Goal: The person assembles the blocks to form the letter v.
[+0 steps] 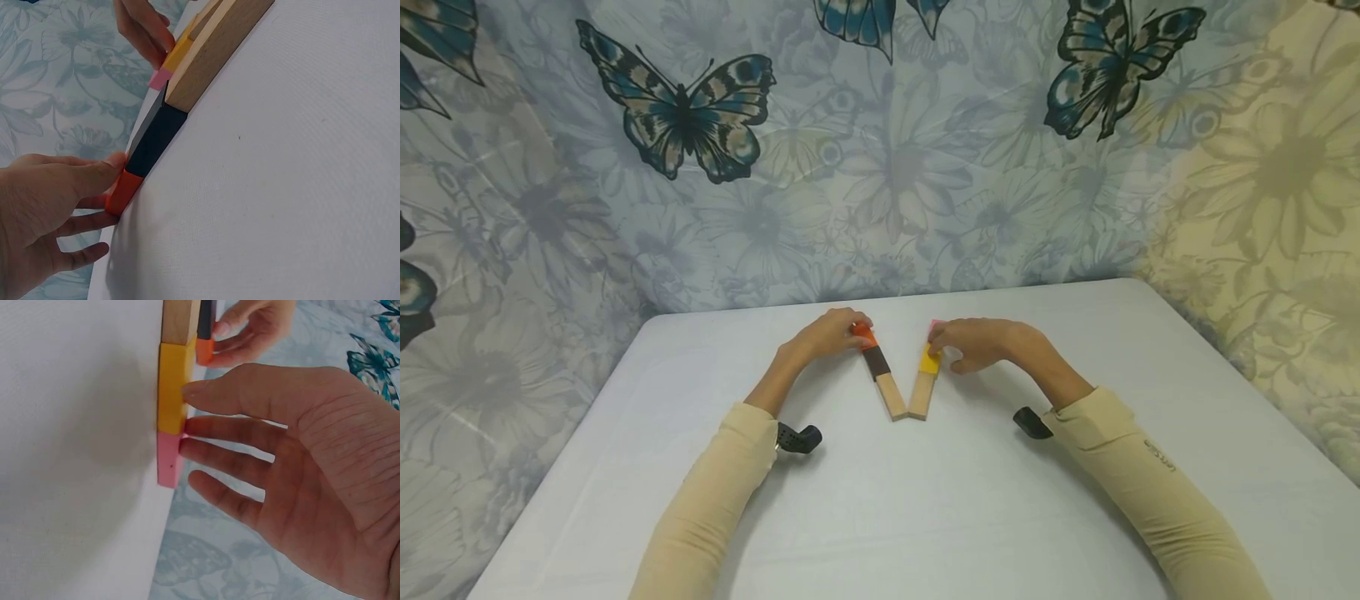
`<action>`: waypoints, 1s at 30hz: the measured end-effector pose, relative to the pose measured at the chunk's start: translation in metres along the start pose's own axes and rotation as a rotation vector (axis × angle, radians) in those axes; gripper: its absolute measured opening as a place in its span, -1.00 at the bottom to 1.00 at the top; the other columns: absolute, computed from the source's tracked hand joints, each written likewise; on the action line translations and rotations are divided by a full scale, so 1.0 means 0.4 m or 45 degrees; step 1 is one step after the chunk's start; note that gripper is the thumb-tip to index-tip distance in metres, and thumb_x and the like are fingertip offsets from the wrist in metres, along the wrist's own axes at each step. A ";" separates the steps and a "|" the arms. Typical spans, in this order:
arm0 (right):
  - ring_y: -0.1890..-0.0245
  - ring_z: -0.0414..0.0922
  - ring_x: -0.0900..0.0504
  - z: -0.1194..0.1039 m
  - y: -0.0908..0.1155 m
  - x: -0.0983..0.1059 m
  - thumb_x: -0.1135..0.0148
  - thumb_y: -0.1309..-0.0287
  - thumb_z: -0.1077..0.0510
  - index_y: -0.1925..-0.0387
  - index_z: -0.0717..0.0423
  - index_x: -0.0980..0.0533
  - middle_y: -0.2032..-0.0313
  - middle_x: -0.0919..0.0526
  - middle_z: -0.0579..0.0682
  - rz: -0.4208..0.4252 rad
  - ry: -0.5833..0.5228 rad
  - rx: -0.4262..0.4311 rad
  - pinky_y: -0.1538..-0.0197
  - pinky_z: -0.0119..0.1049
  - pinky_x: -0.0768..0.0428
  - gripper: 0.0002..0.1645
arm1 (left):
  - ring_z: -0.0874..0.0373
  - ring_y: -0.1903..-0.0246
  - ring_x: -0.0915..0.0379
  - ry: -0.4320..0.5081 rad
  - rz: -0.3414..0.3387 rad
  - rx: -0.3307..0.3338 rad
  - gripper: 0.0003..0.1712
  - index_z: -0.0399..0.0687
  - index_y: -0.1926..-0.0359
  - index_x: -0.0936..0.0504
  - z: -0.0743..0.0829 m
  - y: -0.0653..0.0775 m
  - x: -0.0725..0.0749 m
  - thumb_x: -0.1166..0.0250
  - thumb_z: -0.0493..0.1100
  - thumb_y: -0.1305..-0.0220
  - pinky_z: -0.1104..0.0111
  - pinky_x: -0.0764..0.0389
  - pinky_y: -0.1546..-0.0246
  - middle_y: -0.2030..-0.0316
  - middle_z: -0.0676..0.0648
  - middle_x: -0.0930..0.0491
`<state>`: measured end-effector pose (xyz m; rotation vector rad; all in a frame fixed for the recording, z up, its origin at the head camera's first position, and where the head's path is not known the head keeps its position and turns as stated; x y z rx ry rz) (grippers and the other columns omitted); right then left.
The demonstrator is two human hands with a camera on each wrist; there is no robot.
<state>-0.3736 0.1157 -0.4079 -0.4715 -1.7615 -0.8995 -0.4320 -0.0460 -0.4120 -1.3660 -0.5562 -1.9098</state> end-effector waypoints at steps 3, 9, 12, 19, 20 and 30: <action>-0.47 0.16 -0.45 0.002 0.001 0.002 -0.29 -0.38 0.23 -0.28 0.06 -0.60 -0.43 -0.51 0.12 0.010 0.002 0.013 -0.53 0.13 -0.42 -0.53 | -0.11 -0.14 -0.59 -0.003 0.013 -0.002 -0.61 -0.27 -0.23 -0.64 0.004 0.002 0.006 -0.29 -0.18 -0.49 0.07 -0.58 -0.28 -0.11 -0.24 -0.69; -0.38 0.11 -0.54 -0.003 0.000 0.014 -0.30 -0.38 0.27 -0.25 0.06 -0.61 -0.35 -0.57 0.09 0.060 -0.011 0.053 -0.47 0.09 -0.50 -0.56 | -0.13 -0.11 -0.59 0.006 0.028 -0.003 -0.63 -0.28 -0.22 -0.64 0.010 0.000 0.017 -0.27 -0.20 -0.50 0.05 -0.58 -0.24 -0.08 -0.25 -0.69; -0.37 0.11 -0.55 -0.006 0.001 0.017 -0.29 -0.38 0.27 -0.26 0.06 -0.61 -0.33 -0.58 0.09 0.072 -0.009 0.064 -0.47 0.09 -0.51 -0.56 | -0.10 -0.09 -0.59 0.006 0.011 -0.009 -0.63 -0.28 -0.22 -0.65 0.010 -0.005 0.010 -0.27 -0.20 -0.50 0.07 -0.59 -0.23 -0.06 -0.24 -0.70; -0.44 0.16 -0.50 -0.003 0.003 0.012 -0.29 -0.39 0.26 -0.29 0.04 -0.58 -0.39 -0.55 0.13 0.055 0.011 0.047 -0.49 0.15 -0.46 -0.53 | -0.13 -0.17 -0.59 0.016 0.000 -0.002 -0.62 -0.30 -0.22 -0.65 0.009 -0.006 0.001 -0.25 -0.19 -0.52 0.06 -0.57 -0.30 -0.11 -0.25 -0.70; -0.43 0.16 -0.51 -0.003 0.003 0.011 -0.29 -0.39 0.26 -0.29 0.04 -0.58 -0.39 -0.55 0.12 0.055 0.011 0.046 -0.49 0.14 -0.47 -0.53 | -0.13 -0.18 -0.59 0.014 0.001 -0.002 -0.62 -0.30 -0.23 -0.65 0.010 -0.006 0.000 -0.24 -0.19 -0.52 0.06 -0.57 -0.31 -0.11 -0.25 -0.70; -0.31 0.09 -0.58 0.003 0.005 0.006 -0.28 -0.40 0.25 -0.28 0.00 -0.59 -0.33 -0.58 0.08 0.062 -0.011 0.034 -0.44 0.10 -0.53 -0.54 | -0.15 -0.22 -0.57 0.042 -0.015 0.027 -0.54 -0.28 -0.32 -0.57 0.005 -0.002 -0.006 -0.23 -0.13 -0.55 0.05 -0.58 -0.32 -0.21 -0.27 -0.64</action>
Point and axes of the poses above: each hand's wrist, its own y-axis away from the middle knuckle, its own x-axis out of the back of the hand, z = x × y, the point moved 10 cm from there along -y, towards the middle knuckle
